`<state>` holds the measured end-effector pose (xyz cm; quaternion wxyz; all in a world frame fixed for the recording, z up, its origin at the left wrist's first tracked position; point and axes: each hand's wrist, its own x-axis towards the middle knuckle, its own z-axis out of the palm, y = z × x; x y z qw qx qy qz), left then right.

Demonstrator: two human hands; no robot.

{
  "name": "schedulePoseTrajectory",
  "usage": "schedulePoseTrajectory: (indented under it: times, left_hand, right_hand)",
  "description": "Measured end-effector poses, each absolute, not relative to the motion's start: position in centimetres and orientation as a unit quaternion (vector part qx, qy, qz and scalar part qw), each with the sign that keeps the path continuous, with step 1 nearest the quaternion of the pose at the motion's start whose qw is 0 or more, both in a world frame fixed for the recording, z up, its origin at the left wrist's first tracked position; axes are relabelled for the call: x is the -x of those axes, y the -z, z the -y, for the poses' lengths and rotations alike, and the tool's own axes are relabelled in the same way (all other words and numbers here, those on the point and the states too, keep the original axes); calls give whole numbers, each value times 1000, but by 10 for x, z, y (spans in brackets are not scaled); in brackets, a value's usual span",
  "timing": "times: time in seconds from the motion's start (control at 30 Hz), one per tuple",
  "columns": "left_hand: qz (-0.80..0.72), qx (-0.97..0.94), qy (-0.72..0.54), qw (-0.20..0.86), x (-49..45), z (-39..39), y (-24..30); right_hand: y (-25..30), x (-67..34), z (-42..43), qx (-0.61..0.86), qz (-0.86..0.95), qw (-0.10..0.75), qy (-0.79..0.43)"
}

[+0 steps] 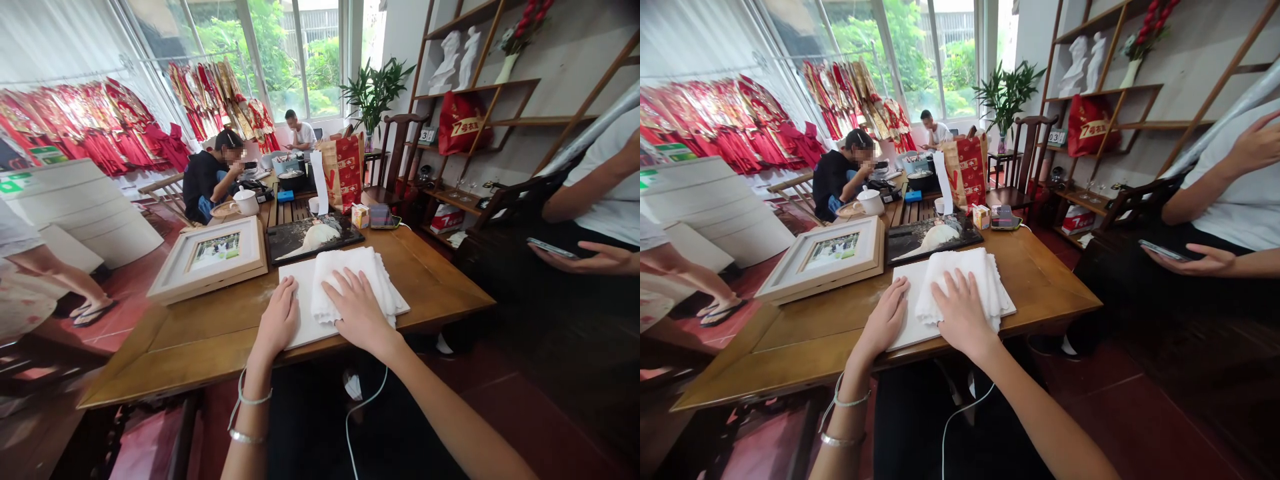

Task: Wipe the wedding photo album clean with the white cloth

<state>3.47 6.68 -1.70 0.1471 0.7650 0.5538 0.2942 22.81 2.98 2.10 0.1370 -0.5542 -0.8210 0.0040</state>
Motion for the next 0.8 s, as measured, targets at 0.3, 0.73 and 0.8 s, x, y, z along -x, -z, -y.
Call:
schedulePoseTrajectory:
  times: [0.3,0.73,0.8]
  left_hand:
    - [-562,-762,-282,152,-36,-66,14]
    - [-552,-768,-292,143,-32,-68,18]
    - [-548,-769,-299,142,-32,-68,19]
  right_hand:
    - [-19,-231,-12,535,833,144,-10]
    - [-21,-230,-21,533,833,147,-19]
    - [-22,-229,-25,534,833,144,-22]
